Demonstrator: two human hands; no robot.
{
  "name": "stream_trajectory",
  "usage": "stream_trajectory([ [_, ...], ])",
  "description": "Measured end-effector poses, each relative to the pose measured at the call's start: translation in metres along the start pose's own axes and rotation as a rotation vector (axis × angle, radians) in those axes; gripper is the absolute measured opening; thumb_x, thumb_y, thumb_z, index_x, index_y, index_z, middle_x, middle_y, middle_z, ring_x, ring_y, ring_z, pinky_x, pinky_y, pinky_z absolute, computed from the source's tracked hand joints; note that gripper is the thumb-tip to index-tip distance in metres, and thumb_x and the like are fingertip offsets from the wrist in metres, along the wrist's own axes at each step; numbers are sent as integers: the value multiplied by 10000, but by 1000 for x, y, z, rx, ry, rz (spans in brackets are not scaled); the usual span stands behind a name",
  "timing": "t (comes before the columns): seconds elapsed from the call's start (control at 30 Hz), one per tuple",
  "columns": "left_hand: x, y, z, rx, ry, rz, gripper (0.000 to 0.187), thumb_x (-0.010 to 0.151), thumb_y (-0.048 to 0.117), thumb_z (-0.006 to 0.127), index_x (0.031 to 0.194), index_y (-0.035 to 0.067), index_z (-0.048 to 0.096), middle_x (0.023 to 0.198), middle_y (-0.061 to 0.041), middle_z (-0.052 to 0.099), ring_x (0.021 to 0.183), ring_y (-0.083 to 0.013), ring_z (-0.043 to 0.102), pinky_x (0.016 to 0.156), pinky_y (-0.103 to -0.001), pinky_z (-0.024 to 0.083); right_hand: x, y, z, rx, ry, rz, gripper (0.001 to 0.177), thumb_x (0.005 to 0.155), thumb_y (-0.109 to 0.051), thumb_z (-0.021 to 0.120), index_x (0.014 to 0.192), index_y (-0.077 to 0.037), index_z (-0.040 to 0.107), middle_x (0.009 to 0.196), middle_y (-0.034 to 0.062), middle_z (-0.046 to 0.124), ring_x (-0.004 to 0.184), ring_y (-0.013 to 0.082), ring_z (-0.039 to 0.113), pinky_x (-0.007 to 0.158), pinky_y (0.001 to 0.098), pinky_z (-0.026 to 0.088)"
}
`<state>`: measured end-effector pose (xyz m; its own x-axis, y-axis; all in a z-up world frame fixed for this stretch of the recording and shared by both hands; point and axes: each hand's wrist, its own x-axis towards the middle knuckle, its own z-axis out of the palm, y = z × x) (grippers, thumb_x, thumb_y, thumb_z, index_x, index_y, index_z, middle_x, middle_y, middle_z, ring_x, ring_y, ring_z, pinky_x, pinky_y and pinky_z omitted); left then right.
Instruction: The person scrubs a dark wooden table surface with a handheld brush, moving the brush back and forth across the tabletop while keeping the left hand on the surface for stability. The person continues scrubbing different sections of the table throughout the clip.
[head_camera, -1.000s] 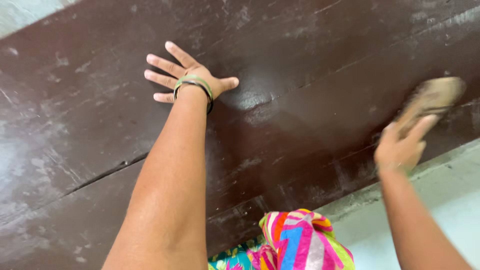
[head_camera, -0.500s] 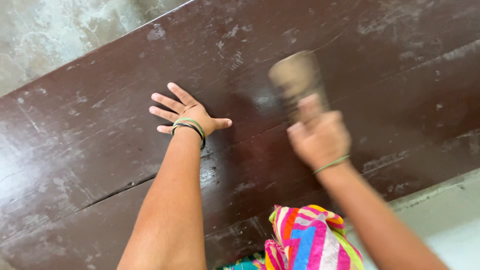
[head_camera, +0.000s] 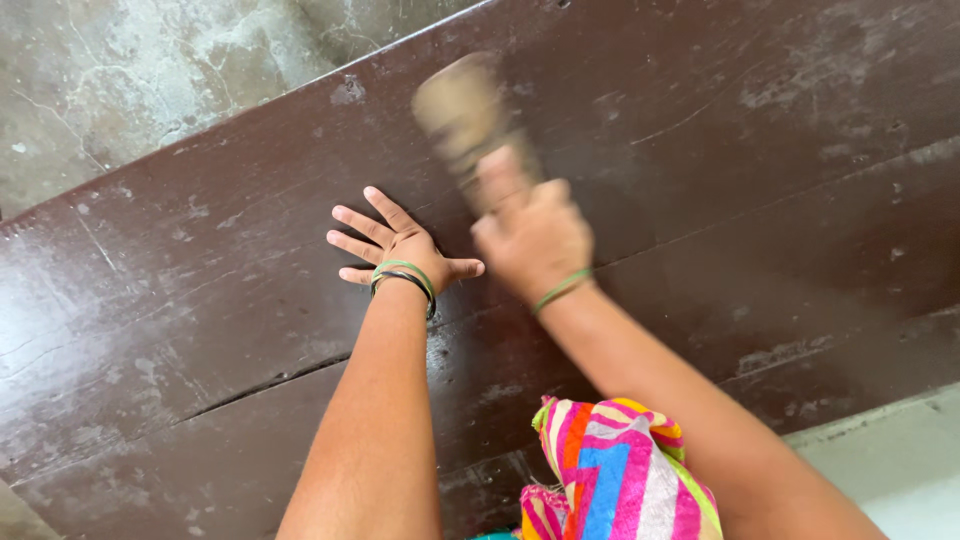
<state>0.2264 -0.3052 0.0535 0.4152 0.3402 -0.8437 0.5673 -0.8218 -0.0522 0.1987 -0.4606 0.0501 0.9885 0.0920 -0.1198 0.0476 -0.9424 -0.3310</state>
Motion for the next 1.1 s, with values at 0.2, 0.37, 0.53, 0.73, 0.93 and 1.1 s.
stream_trajectory([
  [0.2,-4,0,-5,14,-43,-13,1726,561,596,966,1510,70,-376,1563,-376,-381,1459,-567,-329,1148,-778,23,56,72,-31,-173,75,22,787,877,-444,747,1581,-299,426,1051,294,590,704,408,638,618,518,569],
  [0.37,-9,2,-12,-8,-46,8,1728,557,593,966,1521,67,-368,1569,-367,-371,1460,-555,-328,1152,-778,11,101,189,-82,-92,260,532,744,1028,-385,722,1616,-217,298,1166,318,570,974,464,631,838,570,519],
  [0.53,-4,1,-8,-1,-63,16,1722,566,604,961,1523,61,-364,1564,-379,-374,1457,-564,-334,1137,-789,0,90,93,-33,-249,343,46,817,963,-367,664,1613,-121,235,1494,290,535,961,426,643,788,504,557],
  [0.73,17,-5,15,-72,200,78,1531,765,680,872,1488,108,-350,1531,-339,-392,1394,-573,-357,1037,-846,-35,36,-43,-1,5,-154,-128,832,803,-500,732,1546,-378,377,963,259,566,720,424,637,621,527,569],
  [0.93,-5,0,-8,-31,-57,11,1719,568,579,967,1525,74,-368,1566,-355,-385,1463,-540,-342,1153,-770,-13,86,137,-49,-232,71,240,844,979,-428,725,1686,-284,287,1136,294,563,885,435,635,805,546,540],
  [1.1,-10,-1,-12,-29,-47,32,1701,575,568,967,1530,85,-355,1572,-361,-377,1460,-556,-331,1149,-779,-8,53,200,-79,-189,244,488,822,1049,-450,689,1656,-204,192,1190,336,551,966,472,617,824,562,529],
])
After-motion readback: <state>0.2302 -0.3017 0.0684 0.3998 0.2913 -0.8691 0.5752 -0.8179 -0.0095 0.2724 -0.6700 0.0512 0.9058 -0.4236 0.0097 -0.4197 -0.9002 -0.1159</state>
